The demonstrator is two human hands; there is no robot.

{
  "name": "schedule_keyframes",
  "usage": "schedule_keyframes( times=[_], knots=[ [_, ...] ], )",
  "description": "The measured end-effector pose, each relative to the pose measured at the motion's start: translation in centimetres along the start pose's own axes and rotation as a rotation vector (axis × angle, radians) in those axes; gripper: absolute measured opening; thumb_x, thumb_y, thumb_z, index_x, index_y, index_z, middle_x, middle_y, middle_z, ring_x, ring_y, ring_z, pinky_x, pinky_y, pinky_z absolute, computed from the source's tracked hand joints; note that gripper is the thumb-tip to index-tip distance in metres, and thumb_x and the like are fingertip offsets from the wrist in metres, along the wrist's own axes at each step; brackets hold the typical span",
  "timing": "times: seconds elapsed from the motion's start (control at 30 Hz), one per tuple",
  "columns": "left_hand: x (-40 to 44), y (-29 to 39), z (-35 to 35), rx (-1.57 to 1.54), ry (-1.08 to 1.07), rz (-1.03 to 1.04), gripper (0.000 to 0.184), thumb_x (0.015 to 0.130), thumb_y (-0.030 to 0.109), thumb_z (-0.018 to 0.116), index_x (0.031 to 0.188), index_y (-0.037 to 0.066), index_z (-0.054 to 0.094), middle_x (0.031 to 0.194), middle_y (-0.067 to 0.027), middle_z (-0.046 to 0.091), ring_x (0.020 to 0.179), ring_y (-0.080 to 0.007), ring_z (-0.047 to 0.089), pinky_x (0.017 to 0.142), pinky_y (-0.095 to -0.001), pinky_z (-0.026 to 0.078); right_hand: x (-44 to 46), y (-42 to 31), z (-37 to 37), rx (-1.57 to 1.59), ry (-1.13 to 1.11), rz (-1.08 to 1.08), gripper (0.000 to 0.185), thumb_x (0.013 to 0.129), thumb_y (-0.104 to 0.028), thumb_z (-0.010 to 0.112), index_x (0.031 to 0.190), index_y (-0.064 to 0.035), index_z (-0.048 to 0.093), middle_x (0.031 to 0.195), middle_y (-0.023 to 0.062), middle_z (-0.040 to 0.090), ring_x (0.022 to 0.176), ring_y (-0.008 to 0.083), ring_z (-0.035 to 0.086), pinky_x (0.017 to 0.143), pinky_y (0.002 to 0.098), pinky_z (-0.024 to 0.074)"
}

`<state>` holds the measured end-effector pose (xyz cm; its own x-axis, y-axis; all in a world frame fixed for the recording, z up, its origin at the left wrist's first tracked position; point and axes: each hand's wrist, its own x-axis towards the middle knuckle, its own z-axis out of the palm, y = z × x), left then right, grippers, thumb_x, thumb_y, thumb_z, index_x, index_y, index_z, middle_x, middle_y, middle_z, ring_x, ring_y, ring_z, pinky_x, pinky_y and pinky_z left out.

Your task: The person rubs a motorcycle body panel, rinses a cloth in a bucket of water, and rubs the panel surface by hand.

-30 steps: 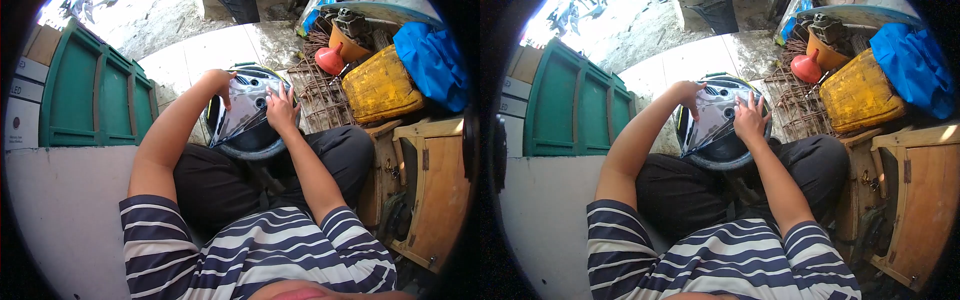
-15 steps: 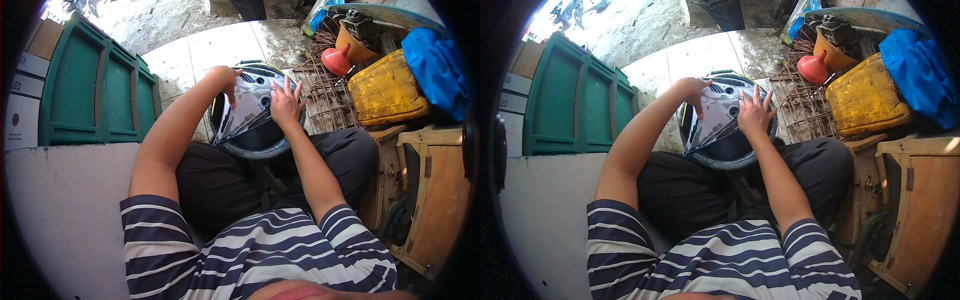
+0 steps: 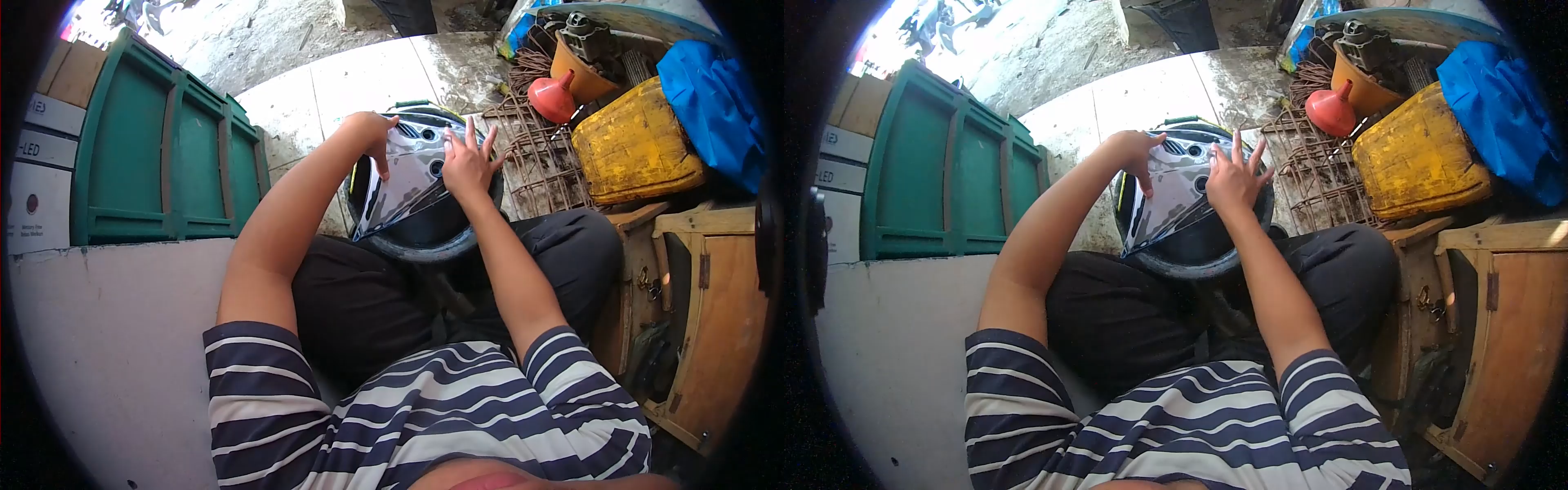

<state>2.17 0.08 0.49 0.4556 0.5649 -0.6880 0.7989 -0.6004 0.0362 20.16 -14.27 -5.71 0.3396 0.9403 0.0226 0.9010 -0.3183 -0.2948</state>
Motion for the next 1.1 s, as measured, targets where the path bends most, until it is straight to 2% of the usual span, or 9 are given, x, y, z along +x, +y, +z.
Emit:
schedule_keyframes(
  times=[0.13,0.37,0.53,0.63,0.73,0.83,1.03,1.1],
  knots=[
    [-0.6,0.2,-0.6,0.014,0.006,-0.028,0.15,0.048,0.055,0.101,0.168,0.022,0.019,0.156,-0.0189,0.05,0.137,-0.0373,0.055,0.11,-0.0461,0.049,1.3,0.0,-0.2,-0.032,-0.073,-0.028,0.043,0.105,-0.035,0.05,0.145,-0.0277,0.063,0.17,0.0036,0.032,0.16,0.0427,0.008,0.116,0.0791,0.0134],
    [-0.5,0.3,-0.7,0.02,-0.027,-0.055,0.15,0.048,0.056,0.101,0.168,0.027,0.016,0.161,-0.0189,0.042,0.141,-0.0381,0.051,0.112,-0.0467,0.048,-1.9,-0.2,0.2,-0.007,-0.009,0.004,0.042,0.105,-0.035,0.049,0.145,-0.0288,0.063,0.169,0.0045,0.034,0.159,0.045,0.011,0.116,0.0789,0.0139],
    [-0.3,0.4,-0.4,0.032,-0.034,-0.058,0.151,0.048,0.058,0.1,0.169,0.027,0.014,0.164,-0.0204,0.038,0.143,-0.0385,0.049,0.113,-0.0472,0.047,1.4,-0.8,-1.1,-0.031,-0.135,0.04,0.043,0.107,-0.038,0.045,0.146,-0.0328,0.061,0.17,0.0048,0.032,0.16,0.0431,0.009,0.118,0.0769,0.014],
    [-0.1,0.3,-0.5,0.014,-0.066,-0.065,0.152,0.048,0.058,0.1,0.169,0.027,0.013,0.165,-0.0208,0.037,0.143,-0.0388,0.049,0.114,-0.0467,0.046,-0.1,-0.8,-0.6,-0.009,-0.06,0.018,0.044,0.107,-0.04,0.045,0.147,-0.0329,0.06,0.17,0.0056,0.032,0.16,0.0431,0.009,0.118,0.0767,0.0137],
    [0.5,0.1,0.0,0.036,-0.044,-0.046,0.153,0.047,0.059,0.1,0.169,0.027,0.012,0.164,-0.0207,0.038,0.143,-0.0389,0.049,0.114,-0.0466,0.046,-2.6,-0.8,-0.4,0.024,-0.047,0.043,0.046,0.106,-0.04,0.045,0.149,-0.0306,0.059,0.17,0.0067,0.032,0.16,0.0436,0.009,0.118,0.0769,0.0132],
    [1.0,-0.1,0.3,0.032,-0.038,-0.059,0.15,0.053,0.055,0.101,0.169,0.031,0.008,0.154,-0.0111,0.056,0.135,-0.0359,0.059,0.109,-0.0538,0.048,-2.0,-0.8,0.2,0.051,-0.025,0.048,0.045,0.106,-0.04,0.044,0.147,-0.0305,0.061,0.17,0.0055,0.032,0.16,0.0438,0.009,0.117,0.0777,0.0132],
    [0.0,0.1,-0.1,0.03,-0.004,-0.032,0.151,0.05,0.055,0.101,0.169,0.028,0.012,0.153,-0.0125,0.056,0.136,-0.0347,0.058,0.107,-0.0501,0.051,2.4,-0.9,-0.5,-0.015,-0.131,0.036,0.042,0.107,-0.043,0.044,0.14,-0.0312,0.067,0.171,0.0018,0.031,0.16,0.0409,0.01,0.118,0.0765,0.0147],
    [-0.2,0.0,-0.4,0.019,-0.025,-0.029,0.153,0.047,0.057,0.101,0.169,0.029,0.013,0.161,-0.0183,0.042,0.142,-0.0377,0.051,0.112,-0.0483,0.047,1.0,-0.6,0.1,-0.006,-0.054,0.001,0.043,0.106,-0.041,0.045,0.142,-0.0301,0.065,0.17,0.0031,0.032,0.16,0.0408,0.01,0.118,0.0761,0.015]
  ],
)
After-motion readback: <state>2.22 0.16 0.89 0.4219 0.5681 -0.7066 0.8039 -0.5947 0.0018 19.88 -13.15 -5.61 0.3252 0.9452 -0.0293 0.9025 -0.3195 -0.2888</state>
